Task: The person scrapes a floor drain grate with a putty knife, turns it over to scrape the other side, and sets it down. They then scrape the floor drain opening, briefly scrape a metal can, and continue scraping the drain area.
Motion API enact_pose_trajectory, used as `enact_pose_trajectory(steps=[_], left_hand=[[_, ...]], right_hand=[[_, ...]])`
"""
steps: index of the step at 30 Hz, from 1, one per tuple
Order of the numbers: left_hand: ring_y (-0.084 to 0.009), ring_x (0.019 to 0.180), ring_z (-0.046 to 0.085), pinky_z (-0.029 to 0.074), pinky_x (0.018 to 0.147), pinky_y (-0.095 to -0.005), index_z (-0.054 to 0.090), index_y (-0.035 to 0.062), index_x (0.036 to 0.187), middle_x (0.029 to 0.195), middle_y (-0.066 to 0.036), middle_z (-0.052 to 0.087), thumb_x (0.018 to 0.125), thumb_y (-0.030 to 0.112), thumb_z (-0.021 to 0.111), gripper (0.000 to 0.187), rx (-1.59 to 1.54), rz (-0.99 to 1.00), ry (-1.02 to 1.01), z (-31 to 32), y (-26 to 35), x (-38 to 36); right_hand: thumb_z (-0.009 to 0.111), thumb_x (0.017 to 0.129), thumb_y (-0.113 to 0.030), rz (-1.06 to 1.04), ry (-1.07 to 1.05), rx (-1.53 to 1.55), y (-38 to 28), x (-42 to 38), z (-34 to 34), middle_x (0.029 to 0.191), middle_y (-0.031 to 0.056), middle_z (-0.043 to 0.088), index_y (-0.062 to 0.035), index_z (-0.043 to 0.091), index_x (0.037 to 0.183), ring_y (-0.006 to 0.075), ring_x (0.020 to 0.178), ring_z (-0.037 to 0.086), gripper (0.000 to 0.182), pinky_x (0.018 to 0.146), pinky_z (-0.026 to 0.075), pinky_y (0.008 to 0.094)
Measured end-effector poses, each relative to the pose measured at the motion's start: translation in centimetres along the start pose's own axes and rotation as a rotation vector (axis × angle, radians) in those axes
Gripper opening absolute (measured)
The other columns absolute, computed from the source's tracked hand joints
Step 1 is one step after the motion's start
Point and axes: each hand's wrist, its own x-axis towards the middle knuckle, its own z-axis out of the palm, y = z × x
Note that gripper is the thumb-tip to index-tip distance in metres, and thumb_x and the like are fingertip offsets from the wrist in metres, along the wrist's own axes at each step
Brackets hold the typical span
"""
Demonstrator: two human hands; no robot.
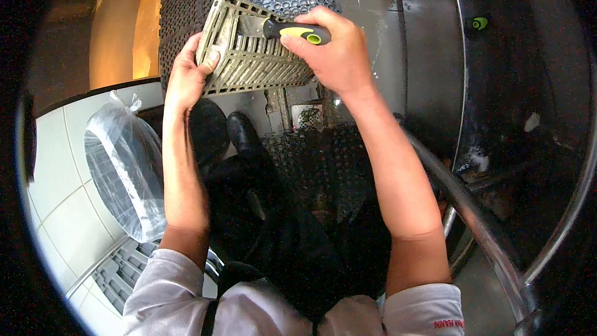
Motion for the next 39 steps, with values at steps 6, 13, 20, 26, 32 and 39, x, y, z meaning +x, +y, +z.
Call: enact_pose_trajectory(steps=[6, 13, 20, 26, 32, 39], left_hand=[[-0.0129, 0.104, 0.063, 0.048, 0.093, -0.0289, 0.056, 0.0031, 0.131, 0.115, -0.007, 0.069, 0.093, 0.005, 0.066, 0.039, 0.016, 0.010, 0.007, 0.9, 0.5, -0.4], [-0.0126, 0.106, 0.062, 0.047, 0.095, -0.0285, 0.056, 0.0021, 0.132, 0.116, -0.006, 0.069, 0.092, 0.005, 0.068, 0.042, 0.116, 0.047, -0.035, 0.5, 0.1, -0.1], [-0.0124, 0.109, 0.059, 0.044, 0.099, -0.0283, 0.054, 0.0020, 0.134, 0.120, -0.005, 0.066, 0.094, 0.004, 0.065, 0.042, 0.130, 0.027, -0.055, 0.2, 0.5, 0.2], [-0.0122, 0.107, 0.061, 0.046, 0.096, -0.0277, 0.054, 0.0015, 0.134, 0.119, -0.006, 0.068, 0.093, 0.004, 0.066, 0.043, 0.074, 0.030, -0.061, 0.1, 0.4, 0.3], [-0.0125, 0.110, 0.059, 0.044, 0.099, -0.0277, 0.052, 0.0008, 0.135, 0.122, -0.005, 0.066, 0.093, 0.002, 0.065, 0.044, 0.076, 0.011, -0.040, 0.2, 0.6, 0.1], [-0.0134, 0.113, 0.059, 0.043, 0.101, -0.0278, 0.051, 0.0000, 0.137, 0.125, -0.007, 0.065, 0.093, 0.002, 0.065, 0.045, 0.122, 0.035, -0.028, -0.2, 0.2, 0.0]], right_hand=[[0.069, 0.080, -0.022, 0.261, -0.314, -0.344, -2.2, -0.8, -0.6, 0.078, 0.0187, 0.068, -0.0034, 0.061, 0.095, 0.0393, 0.081, 0.069, 0.026, 0.076, 0.054, 0.0440], [0.062, 0.085, -0.018, 0.179, -0.381, -0.299, -3.5, -2.3, -0.1, 0.096, 0.0256, 0.069, -0.0107, 0.061, 0.126, 0.0452, 0.091, 0.066, 0.041, 0.081, 0.053, 0.0510], [0.063, 0.089, -0.015, 0.025, -0.277, -0.327, -2.8, -3.9, 1.6, 0.097, 0.0264, 0.068, -0.0113, 0.058, 0.135, 0.0436, 0.090, 0.066, 0.046, 0.078, 0.052, 0.0471], [0.062, 0.089, -0.018, -0.023, -0.196, -0.422, -2.7, -4.2, 1.9, 0.080, 0.0200, 0.066, -0.0093, 0.058, 0.134, 0.0396, 0.074, 0.066, 0.045, 0.070, 0.054, 0.0490], [0.062, 0.089, -0.018, -0.093, -0.238, -0.539, -2.4, -4.9, 2.6, 0.076, 0.0161, 0.065, -0.0105, 0.060, 0.133, 0.0364, 0.070, 0.066, 0.045, 0.066, 0.055, 0.0475], [0.066, 0.087, -0.013, -0.051, -0.308, -0.348, -1.9, -4.2, 2.4, 0.087, 0.0183, 0.068, -0.0127, 0.060, 0.134, 0.0385, 0.079, 0.066, 0.048, 0.073, 0.054, 0.0473]])
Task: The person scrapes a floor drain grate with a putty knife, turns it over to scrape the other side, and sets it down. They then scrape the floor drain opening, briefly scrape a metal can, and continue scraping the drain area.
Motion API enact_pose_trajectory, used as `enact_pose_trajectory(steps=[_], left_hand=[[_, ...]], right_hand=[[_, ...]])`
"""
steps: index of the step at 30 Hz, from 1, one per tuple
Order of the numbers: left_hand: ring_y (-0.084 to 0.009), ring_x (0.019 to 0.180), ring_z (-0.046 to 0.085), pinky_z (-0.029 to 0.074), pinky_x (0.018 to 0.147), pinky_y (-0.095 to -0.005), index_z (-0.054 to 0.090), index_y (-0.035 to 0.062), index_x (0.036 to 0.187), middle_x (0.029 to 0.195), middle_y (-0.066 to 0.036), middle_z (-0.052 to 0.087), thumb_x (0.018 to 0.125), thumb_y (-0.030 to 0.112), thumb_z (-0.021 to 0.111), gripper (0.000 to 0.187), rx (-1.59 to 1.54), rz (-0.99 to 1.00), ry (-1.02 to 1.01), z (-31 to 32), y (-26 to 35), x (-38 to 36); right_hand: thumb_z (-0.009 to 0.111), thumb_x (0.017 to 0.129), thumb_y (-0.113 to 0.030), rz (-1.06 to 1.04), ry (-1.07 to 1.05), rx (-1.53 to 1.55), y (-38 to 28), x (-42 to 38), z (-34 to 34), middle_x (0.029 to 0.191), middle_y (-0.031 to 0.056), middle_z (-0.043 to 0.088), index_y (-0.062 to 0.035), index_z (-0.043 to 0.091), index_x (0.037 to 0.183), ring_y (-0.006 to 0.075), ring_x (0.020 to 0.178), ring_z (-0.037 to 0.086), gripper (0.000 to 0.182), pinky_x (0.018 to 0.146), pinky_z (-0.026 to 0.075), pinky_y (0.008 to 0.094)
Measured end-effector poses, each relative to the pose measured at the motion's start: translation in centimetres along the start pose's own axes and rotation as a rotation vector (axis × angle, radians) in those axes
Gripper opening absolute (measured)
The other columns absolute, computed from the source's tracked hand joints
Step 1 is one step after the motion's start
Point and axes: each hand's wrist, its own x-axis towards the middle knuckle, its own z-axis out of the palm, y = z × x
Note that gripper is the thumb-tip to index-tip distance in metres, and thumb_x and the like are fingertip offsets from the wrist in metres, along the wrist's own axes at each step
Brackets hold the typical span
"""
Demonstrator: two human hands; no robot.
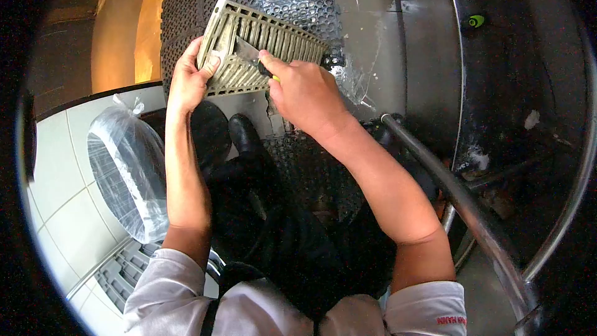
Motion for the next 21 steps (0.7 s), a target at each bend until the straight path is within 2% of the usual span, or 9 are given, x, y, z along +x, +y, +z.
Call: enact_pose_trajectory(steps=[5, 8, 11, 14, 17, 18, 21], left_hand=[[-0.0136, 0.114, 0.059, 0.043, 0.101, -0.0279, 0.051, 0.0003, 0.138, 0.126, -0.007, 0.065, 0.093, 0.001, 0.064, 0.047, -0.063, -0.018, -0.005, 0.4, 0.2, 0.2], [-0.0132, 0.111, 0.060, 0.044, 0.099, -0.0279, 0.052, 0.0016, 0.137, 0.123, -0.007, 0.066, 0.092, 0.002, 0.065, 0.046, -0.043, -0.011, 0.004, 0.4, 0.1, 0.3], [-0.0124, 0.107, 0.062, 0.047, 0.095, -0.0277, 0.055, 0.0033, 0.134, 0.117, -0.006, 0.069, 0.091, 0.003, 0.068, 0.044, -0.024, 0.023, 0.006, 0.4, 0.0, 0.2], [-0.0125, 0.107, 0.062, 0.047, 0.095, -0.0278, 0.055, 0.0035, 0.134, 0.118, -0.006, 0.069, 0.091, 0.003, 0.068, 0.045, -0.031, 0.029, 0.011, 0.4, -0.2, 0.0], [-0.0128, 0.109, 0.060, 0.045, 0.097, -0.0282, 0.054, 0.0025, 0.135, 0.120, -0.006, 0.067, 0.092, 0.002, 0.067, 0.045, -0.044, 0.030, 0.012, 0.2, -0.8, 0.2], [-0.0131, 0.111, 0.059, 0.044, 0.099, -0.0285, 0.052, 0.0017, 0.136, 0.123, -0.006, 0.066, 0.092, 0.003, 0.066, 0.046, -0.057, 0.024, -0.003, 0.1, -0.8, 0.3], [-0.0135, 0.114, 0.058, 0.043, 0.101, -0.0288, 0.051, 0.0009, 0.137, 0.125, -0.006, 0.064, 0.093, 0.003, 0.065, 0.047, -0.051, 0.007, -0.034, -0.1, -0.6, 0.4]], right_hand=[[0.066, 0.086, -0.014, 0.017, 0.088, -0.080, -0.4, -0.4, 0.7, 0.087, 0.0172, 0.069, -0.0162, 0.062, 0.132, 0.0375, 0.079, 0.066, 0.046, 0.073, 0.054, 0.0469], [0.065, 0.087, -0.014, 0.024, 0.060, -0.068, -0.3, 0.0, 0.1, 0.088, 0.0189, 0.068, -0.0161, 0.062, 0.132, 0.0396, 0.079, 0.065, 0.046, 0.074, 0.054, 0.0449], [0.065, 0.089, -0.013, 0.047, -0.024, 0.133, 0.9, 0.7, -0.5, 0.081, 0.0143, 0.069, -0.0125, 0.061, 0.134, 0.0307, 0.063, 0.065, 0.045, 0.063, 0.054, 0.0384], [0.066, 0.087, -0.014, 0.287, -0.212, 0.542, 1.8, 1.7, -1.0, 0.083, 0.0116, 0.071, -0.0029, 0.057, 0.136, 0.0207, 0.059, 0.064, 0.051, 0.060, 0.053, 0.0395], [0.069, 0.087, -0.017, 0.599, -0.314, 0.908, 1.1, 1.6, -1.0, 0.094, 0.0125, 0.074, 0.0023, 0.060, 0.130, 0.0143, 0.067, 0.064, 0.048, 0.067, 0.054, 0.0349], [0.065, 0.093, -0.013, 0.580, -0.260, 0.963, 0.2, 1.4, -1.2, 0.074, -0.0017, 0.059, -0.0063, 0.058, 0.136, 0.0026, 0.051, 0.042, 0.045, 0.045, 0.037, 0.0214], [0.066, 0.091, -0.013, 0.399, -0.103, 0.673, 0.4, 0.7, 0.3, 0.082, 0.0035, 0.068, -0.0058, 0.060, 0.135, 0.0074, 0.056, 0.055, 0.045, 0.051, 0.046, 0.0256]])
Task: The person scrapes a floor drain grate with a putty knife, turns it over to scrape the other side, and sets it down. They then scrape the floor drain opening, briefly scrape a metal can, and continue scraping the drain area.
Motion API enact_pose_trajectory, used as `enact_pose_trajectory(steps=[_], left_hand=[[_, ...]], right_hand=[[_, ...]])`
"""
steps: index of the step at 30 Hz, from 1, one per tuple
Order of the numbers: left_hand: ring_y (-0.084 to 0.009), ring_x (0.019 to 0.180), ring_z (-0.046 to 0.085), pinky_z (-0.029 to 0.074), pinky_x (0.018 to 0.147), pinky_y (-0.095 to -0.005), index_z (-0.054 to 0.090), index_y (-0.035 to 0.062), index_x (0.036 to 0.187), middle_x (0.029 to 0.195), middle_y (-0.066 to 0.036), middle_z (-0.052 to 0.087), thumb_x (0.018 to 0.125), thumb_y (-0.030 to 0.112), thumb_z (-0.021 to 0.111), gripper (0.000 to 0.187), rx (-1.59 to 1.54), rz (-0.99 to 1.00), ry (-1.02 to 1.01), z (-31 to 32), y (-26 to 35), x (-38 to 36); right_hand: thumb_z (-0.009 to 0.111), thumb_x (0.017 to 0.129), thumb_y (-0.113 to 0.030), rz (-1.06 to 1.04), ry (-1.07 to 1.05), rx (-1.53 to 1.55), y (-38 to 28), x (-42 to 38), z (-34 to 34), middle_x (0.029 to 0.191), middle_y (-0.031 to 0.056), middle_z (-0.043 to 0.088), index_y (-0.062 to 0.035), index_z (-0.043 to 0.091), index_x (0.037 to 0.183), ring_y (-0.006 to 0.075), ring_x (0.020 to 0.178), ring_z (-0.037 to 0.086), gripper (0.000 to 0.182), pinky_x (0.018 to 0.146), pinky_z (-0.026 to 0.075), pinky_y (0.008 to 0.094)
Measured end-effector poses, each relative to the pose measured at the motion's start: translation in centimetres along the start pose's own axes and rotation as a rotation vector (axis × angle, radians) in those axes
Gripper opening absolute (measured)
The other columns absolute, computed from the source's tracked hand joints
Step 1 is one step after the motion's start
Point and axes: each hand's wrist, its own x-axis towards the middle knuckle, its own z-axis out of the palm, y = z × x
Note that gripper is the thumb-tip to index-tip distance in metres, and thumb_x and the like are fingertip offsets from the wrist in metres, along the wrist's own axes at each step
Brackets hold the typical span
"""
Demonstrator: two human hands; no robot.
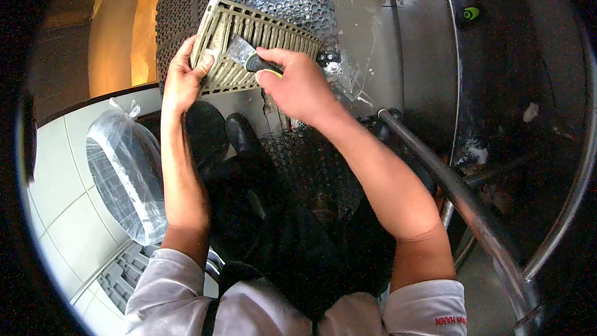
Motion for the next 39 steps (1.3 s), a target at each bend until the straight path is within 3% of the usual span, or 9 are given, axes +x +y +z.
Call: enact_pose_trajectory(steps=[1, 4, 7, 16, 19, 22, 25, 31, 39], left_hand=[[-0.0136, 0.114, 0.058, 0.043, 0.101, -0.0288, 0.051, 0.0009, 0.137, 0.125, -0.006, 0.064, 0.093, 0.003, 0.065, 0.047, 0.006, -0.001, -0.004, 0.0, 0.0, 0.0], [-0.0136, 0.113, 0.058, 0.043, 0.101, -0.0288, 0.051, 0.0010, 0.137, 0.125, -0.006, 0.064, 0.093, 0.002, 0.064, 0.046, 0.026, -0.020, 0.010, -0.1, 0.1, 0.0], [-0.0136, 0.113, 0.059, 0.044, 0.100, -0.0288, 0.051, 0.0013, 0.137, 0.125, -0.006, 0.064, 0.093, 0.001, 0.064, 0.046, 0.027, -0.017, 0.025, -0.1, -0.1, 0.0], [-0.0144, 0.114, 0.059, 0.044, 0.101, -0.0291, 0.051, 0.0010, 0.137, 0.126, -0.007, 0.064, 0.093, 0.000, 0.063, 0.046, 0.047, -0.006, 0.027, -0.1, -0.2, -0.3], [-0.0144, 0.114, 0.059, 0.044, 0.101, -0.0292, 0.051, 0.0006, 0.138, 0.126, -0.007, 0.064, 0.093, 0.000, 0.064, 0.046, 0.033, 0.007, 0.024, 0.2, 0.0, 0.0], [-0.0143, 0.113, 0.059, 0.044, 0.101, -0.0294, 0.051, 0.0005, 0.138, 0.126, -0.007, 0.064, 0.092, 0.000, 0.064, 0.047, 0.041, -0.006, 0.021, 0.7, 1.2, 0.1], [-0.0141, 0.113, 0.059, 0.044, 0.101, -0.0292, 0.051, 0.0006, 0.138, 0.126, -0.007, 0.064, 0.092, 0.000, 0.065, 0.048, 0.036, -0.017, 0.026, 0.8, 1.4, 0.1], [-0.0140, 0.113, 0.059, 0.044, 0.101, -0.0289, 0.051, 0.0010, 0.138, 0.125, -0.007, 0.064, 0.092, 0.001, 0.065, 0.048, 0.022, -0.022, 0.008, 0.6, 1.2, 0.1], [-0.0142, 0.113, 0.059, 0.044, 0.101, -0.0290, 0.051, 0.0011, 0.138, 0.125, -0.007, 0.065, 0.091, -0.002, 0.065, 0.048, 0.054, -0.035, 0.044, 0.3, 0.4, -0.1]], right_hand=[[0.066, 0.090, -0.013, -0.369, 0.215, -0.387, 0.5, -0.2, 0.4, 0.099, 0.0127, 0.074, -0.0058, 0.061, 0.132, 0.0194, 0.071, 0.070, 0.044, 0.066, 0.055, 0.0330], [0.065, 0.089, -0.013, -0.346, 0.183, -0.409, -0.1, -0.6, -0.4, 0.114, 0.0177, 0.069, -0.0071, 0.061, 0.130, 0.0315, 0.092, 0.072, 0.042, 0.081, 0.055, 0.0374], [0.064, 0.088, -0.012, -0.434, 0.223, -0.477, 0.3, -0.5, -0.1, 0.112, 0.0185, 0.068, -0.0080, 0.062, 0.130, 0.0380, 0.089, 0.068, 0.042, 0.079, 0.055, 0.0402], [0.065, 0.086, -0.012, -0.191, -0.003, -0.536, -2.0, -1.2, -0.7, 0.090, 0.0224, 0.069, -0.0110, 0.063, 0.129, 0.0403, 0.080, 0.066, 0.042, 0.074, 0.054, 0.0469], [0.063, 0.087, -0.016, -0.473, 0.146, -0.585, -0.1, -0.8, -0.2, 0.081, 0.0201, 0.068, -0.0110, 0.063, 0.128, 0.0387, 0.075, 0.067, 0.041, 0.072, 0.055, 0.0489], [0.063, 0.087, -0.015, -0.469, 0.211, -0.648, 0.1, -0.8, 0.2, 0.081, 0.0210, 0.068, -0.0107, 0.064, 0.128, 0.0384, 0.075, 0.067, 0.041, 0.072, 0.055, 0.0487], [0.066, 0.087, -0.013, -0.246, 0.207, -0.506, -1.5, -1.1, 0.0, 0.084, 0.0235, 0.067, -0.0129, 0.064, 0.129, 0.0388, 0.076, 0.067, 0.043, 0.071, 0.053, 0.0461], [0.067, 0.086, -0.013, -0.457, 0.260, -0.670, -0.8, -0.8, -0.6, 0.082, 0.0249, 0.066, -0.0115, 0.065, 0.127, 0.0407, 0.072, 0.066, 0.041, 0.069, 0.053, 0.0456], [0.065, 0.086, -0.011, -0.254, 0.044, -0.608, -2.4, -2.1, -1.2, 0.090, 0.0248, 0.067, -0.0109, 0.064, 0.128, 0.0406, 0.077, 0.065, 0.041, 0.073, 0.053, 0.0456]])
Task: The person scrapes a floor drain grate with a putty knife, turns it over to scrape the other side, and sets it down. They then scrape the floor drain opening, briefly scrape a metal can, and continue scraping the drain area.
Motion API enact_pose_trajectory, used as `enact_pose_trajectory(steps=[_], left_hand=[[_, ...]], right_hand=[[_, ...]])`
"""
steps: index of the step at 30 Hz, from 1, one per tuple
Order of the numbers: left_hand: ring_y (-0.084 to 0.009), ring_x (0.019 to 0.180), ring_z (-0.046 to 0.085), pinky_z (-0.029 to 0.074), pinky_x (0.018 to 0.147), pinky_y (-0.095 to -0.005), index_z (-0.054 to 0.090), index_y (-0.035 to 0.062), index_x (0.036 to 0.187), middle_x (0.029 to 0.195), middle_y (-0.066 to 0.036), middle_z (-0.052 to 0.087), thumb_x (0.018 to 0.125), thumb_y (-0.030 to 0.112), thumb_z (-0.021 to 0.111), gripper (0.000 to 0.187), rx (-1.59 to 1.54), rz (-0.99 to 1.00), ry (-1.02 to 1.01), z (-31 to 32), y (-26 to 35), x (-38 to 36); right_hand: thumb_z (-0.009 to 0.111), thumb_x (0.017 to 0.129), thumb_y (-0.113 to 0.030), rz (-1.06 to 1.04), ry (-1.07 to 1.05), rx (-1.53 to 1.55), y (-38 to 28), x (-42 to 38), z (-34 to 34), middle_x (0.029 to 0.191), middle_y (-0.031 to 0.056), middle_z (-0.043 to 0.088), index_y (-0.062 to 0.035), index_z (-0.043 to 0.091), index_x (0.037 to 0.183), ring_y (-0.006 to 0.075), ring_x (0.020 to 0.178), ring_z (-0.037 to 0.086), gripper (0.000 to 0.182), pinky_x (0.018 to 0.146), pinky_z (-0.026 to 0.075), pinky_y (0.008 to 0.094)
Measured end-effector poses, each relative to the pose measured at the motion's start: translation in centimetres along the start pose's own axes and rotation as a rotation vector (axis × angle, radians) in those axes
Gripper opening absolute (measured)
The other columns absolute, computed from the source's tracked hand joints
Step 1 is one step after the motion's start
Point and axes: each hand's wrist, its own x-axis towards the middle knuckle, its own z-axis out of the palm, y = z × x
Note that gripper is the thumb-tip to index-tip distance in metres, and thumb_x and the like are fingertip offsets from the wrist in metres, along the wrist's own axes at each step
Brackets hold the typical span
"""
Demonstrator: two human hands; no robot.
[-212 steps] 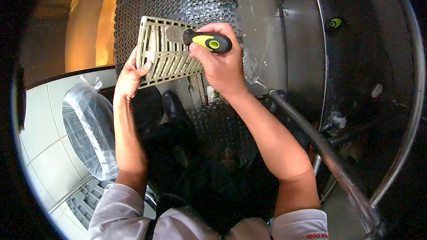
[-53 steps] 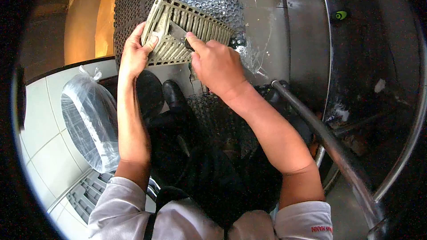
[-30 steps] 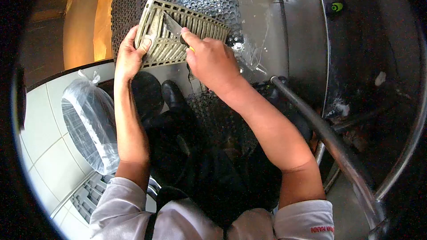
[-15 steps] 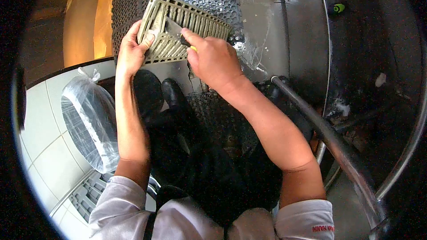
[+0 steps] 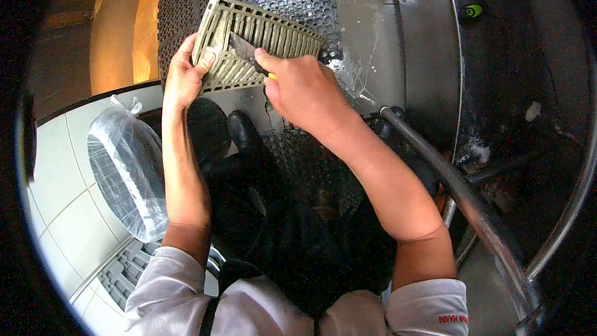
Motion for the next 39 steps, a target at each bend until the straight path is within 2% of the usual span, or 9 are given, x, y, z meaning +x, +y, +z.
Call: enact_pose_trajectory(steps=[10, 16, 19, 23, 24, 27, 32, 35, 39], left_hand=[[-0.0145, 0.112, 0.060, 0.044, 0.100, -0.0289, 0.052, -0.0001, 0.137, 0.125, -0.007, 0.065, 0.093, 0.000, 0.064, 0.046, -0.012, 0.048, -0.016, 0.5, 0.5, 0.2], [-0.0143, 0.111, 0.060, 0.044, 0.100, -0.0289, 0.052, 0.0015, 0.136, 0.124, -0.007, 0.065, 0.094, 0.004, 0.065, 0.044, 0.022, 0.024, -0.002, 0.2, 0.4, -0.2], [-0.0141, 0.111, 0.059, 0.044, 0.100, -0.0288, 0.053, 0.0016, 0.136, 0.125, -0.007, 0.065, 0.094, 0.004, 0.065, 0.043, -0.037, 0.030, 0.013, 0.2, 0.0, 0.2], [-0.0142, 0.112, 0.059, 0.044, 0.100, -0.0289, 0.053, 0.0023, 0.136, 0.124, -0.007, 0.065, 0.095, 0.004, 0.063, 0.042, -0.043, -0.003, 0.028, 0.8, 0.2, -0.3], [-0.0144, 0.112, 0.059, 0.044, 0.100, -0.0294, 0.052, 0.0021, 0.136, 0.124, -0.007, 0.065, 0.096, 0.003, 0.062, 0.042, -0.074, -0.002, 0.038, 1.3, 0.9, -0.8], [-0.0133, 0.106, 0.062, 0.047, 0.095, -0.0282, 0.057, 0.0032, 0.131, 0.119, -0.007, 0.068, 0.093, 0.002, 0.064, 0.039, -0.060, 0.021, 0.060, 2.0, 1.2, -1.2], [-0.0141, 0.106, 0.063, 0.048, 0.095, -0.0290, 0.053, 0.0025, 0.135, 0.119, -0.008, 0.068, 0.095, 0.004, 0.063, 0.041, -0.036, -0.037, 0.066, 3.3, 2.4, -2.5], [-0.0140, 0.106, 0.062, 0.048, 0.094, -0.0295, 0.053, 0.0026, 0.135, 0.119, -0.008, 0.067, 0.095, 0.005, 0.063, 0.041, -0.010, 0.022, 0.077, 4.2, 2.1, -3.1], [-0.0146, 0.107, 0.062, 0.048, 0.095, -0.0305, 0.053, 0.0032, 0.135, 0.121, -0.009, 0.067, 0.095, 0.005, 0.064, 0.042, -0.038, 0.010, 0.095, 4.4, 2.5, -2.8]], right_hand=[[0.065, 0.087, -0.013, -0.039, 0.140, -0.126, 0.7, 0.3, 1.7, 0.095, 0.0226, 0.069, -0.0129, 0.066, 0.127, 0.0401, 0.083, 0.066, 0.040, 0.074, 0.054, 0.0457], [0.064, 0.090, -0.017, 0.124, 0.019, 0.356, 1.6, 0.5, 1.4, 0.103, 0.0216, 0.070, -0.0111, 0.062, 0.131, 0.0315, 0.092, 0.070, 0.042, 0.081, 0.053, 0.0371], [0.062, 0.088, -0.018, 0.115, 0.137, 0.238, 0.4, -0.9, 2.6, 0.102, 0.0235, 0.070, -0.0059, 0.060, 0.128, 0.0392, 0.091, 0.069, 0.042, 0.084, 0.053, 0.0462], [0.056, 0.095, -0.013, 0.555, -0.267, 0.712, -1.8, -0.6, 1.6, 0.096, 0.0145, 0.068, -0.0065, 0.043, 0.140, 0.0189, 0.062, 0.064, 0.048, 0.050, 0.051, 0.0309], [0.056, 0.095, -0.014, 0.500, -0.223, 0.876, -1.9, -0.8, 2.0, 0.089, 0.0145, 0.066, -0.0055, 0.039, 0.139, 0.0164, 0.052, 0.059, 0.048, 0.037, 0.044, 0.0281], [0.056, 0.095, -0.015, 0.652, -0.343, 1.237, -2.1, -1.0, 1.5, 0.086, 0.0128, 0.065, -0.0017, 0.043, 0.132, 0.0168, 0.054, 0.060, 0.041, 0.039, 0.047, 0.0296], [0.055, 0.094, -0.016, 0.709, -0.232, 1.392, -3.2, -2.0, 2.4, 0.078, 0.0091, 0.059, -0.0029, 0.051, 0.095, 0.0175, 0.049, 0.057, 0.014, 0.035, 0.043, 0.0322], [0.054, 0.093, -0.015, 0.640, -0.073, 1.329, -2.8, -0.3, 2.5, 0.078, 0.0086, 0.058, -0.0027, 0.051, 0.097, 0.0173, 0.047, 0.055, 0.013, 0.035, 0.041, 0.0323], [0.051, 0.094, -0.015, 0.625, -0.185, 1.286, -3.1, -0.9, 2.1, 0.078, 0.0085, 0.056, -0.0018, 0.051, 0.098, 0.0176, 0.047, 0.054, 0.014, 0.033, 0.040, 0.0319]])
